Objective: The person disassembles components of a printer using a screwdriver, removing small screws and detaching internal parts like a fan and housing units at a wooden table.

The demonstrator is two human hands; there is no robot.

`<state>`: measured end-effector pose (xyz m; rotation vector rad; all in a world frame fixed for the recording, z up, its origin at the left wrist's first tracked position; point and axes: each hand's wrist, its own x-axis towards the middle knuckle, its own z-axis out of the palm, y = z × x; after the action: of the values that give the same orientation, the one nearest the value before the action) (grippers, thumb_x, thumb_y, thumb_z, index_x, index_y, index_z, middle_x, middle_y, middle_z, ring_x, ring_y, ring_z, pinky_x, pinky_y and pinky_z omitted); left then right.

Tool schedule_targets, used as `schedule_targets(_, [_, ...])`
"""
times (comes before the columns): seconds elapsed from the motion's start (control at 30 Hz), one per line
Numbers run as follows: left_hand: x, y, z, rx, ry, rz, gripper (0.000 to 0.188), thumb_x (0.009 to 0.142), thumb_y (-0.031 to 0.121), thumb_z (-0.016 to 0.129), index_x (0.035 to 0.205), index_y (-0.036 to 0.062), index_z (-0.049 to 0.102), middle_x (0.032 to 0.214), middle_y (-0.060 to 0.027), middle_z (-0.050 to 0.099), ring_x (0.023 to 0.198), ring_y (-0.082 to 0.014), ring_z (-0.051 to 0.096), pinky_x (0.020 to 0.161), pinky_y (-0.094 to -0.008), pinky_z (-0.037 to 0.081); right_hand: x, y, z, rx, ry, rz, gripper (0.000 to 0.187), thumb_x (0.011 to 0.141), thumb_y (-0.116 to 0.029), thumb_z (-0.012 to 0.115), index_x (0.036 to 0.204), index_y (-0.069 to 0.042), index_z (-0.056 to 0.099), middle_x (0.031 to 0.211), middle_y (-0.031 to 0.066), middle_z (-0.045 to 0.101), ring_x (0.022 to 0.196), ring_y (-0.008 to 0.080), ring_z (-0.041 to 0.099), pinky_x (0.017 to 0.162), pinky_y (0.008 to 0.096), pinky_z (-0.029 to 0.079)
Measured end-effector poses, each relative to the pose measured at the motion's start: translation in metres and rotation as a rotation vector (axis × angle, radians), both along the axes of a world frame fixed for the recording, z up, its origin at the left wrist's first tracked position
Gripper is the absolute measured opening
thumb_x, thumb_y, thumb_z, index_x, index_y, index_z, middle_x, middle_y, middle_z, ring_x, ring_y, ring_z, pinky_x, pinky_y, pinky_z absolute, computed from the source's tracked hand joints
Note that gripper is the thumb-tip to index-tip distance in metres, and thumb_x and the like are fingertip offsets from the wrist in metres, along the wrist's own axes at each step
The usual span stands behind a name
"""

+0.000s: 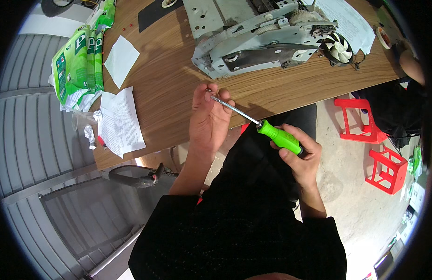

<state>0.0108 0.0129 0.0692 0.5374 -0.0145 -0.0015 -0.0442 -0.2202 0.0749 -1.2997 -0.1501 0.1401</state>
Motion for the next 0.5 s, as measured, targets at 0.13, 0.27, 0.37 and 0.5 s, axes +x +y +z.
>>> schedule_targets(0.13, [0.0021, 0.0001, -0.0035, -0.077, -0.011, 0.015, 0.015, 0.097, 0.018, 0.065, 0.111, 0.0198, 0.070, 0.113, 0.0045, 0.067, 0.106, -0.0194, 0.054, 0.092, -0.0348, 0.049, -0.0004, 0.0053, -0.0022, 0.040, 0.029, -0.031, 0.046, 0.084, 0.003, 0.075, 0.129, 0.004, 0.061, 0.116, 0.0188, 0.069, 0.098, 0.0248, 0.071, 0.088, 0.0336, 0.056])
schedule_targets(0.27, [0.0032, 0.0005, -0.0038, -0.079, 0.004, -0.005, 0.015, 0.096, 0.017, 0.066, 0.110, 0.0198, 0.070, 0.113, 0.0043, 0.067, 0.106, -0.0200, 0.055, 0.095, -0.0341, 0.048, 0.0021, 0.0052, -0.0011, 0.039, 0.047, -0.031, 0.044, 0.086, 0.001, 0.074, 0.129, 0.004, 0.061, 0.117, 0.0183, 0.068, 0.099, 0.0248, 0.070, 0.088, 0.0347, 0.057])
schedule_targets(0.37, [0.0039, -0.0016, -0.0061, -0.061, 0.000, 0.003, 0.015, 0.097, 0.017, 0.065, 0.110, 0.0194, 0.070, 0.113, 0.0037, 0.067, 0.106, -0.0204, 0.055, 0.095, -0.0341, 0.048, 0.0036, 0.0054, -0.0043, 0.067, 0.063, -0.039, 0.044, 0.087, 0.001, 0.073, 0.128, 0.005, 0.061, 0.117, 0.0181, 0.068, 0.099, 0.0245, 0.070, 0.089, 0.0348, 0.057])
schedule_targets(0.5, [0.0043, -0.0015, -0.0066, -0.036, -0.018, 0.013, 0.016, 0.097, 0.016, 0.064, 0.112, 0.0191, 0.068, 0.115, 0.0033, 0.066, 0.107, -0.0207, 0.055, 0.095, -0.0345, 0.048, 0.0057, 0.0052, -0.0041, 0.074, 0.067, -0.028, 0.043, 0.087, 0.001, 0.073, 0.128, 0.005, 0.061, 0.117, 0.0179, 0.068, 0.100, 0.0243, 0.070, 0.089, 0.0352, 0.058])
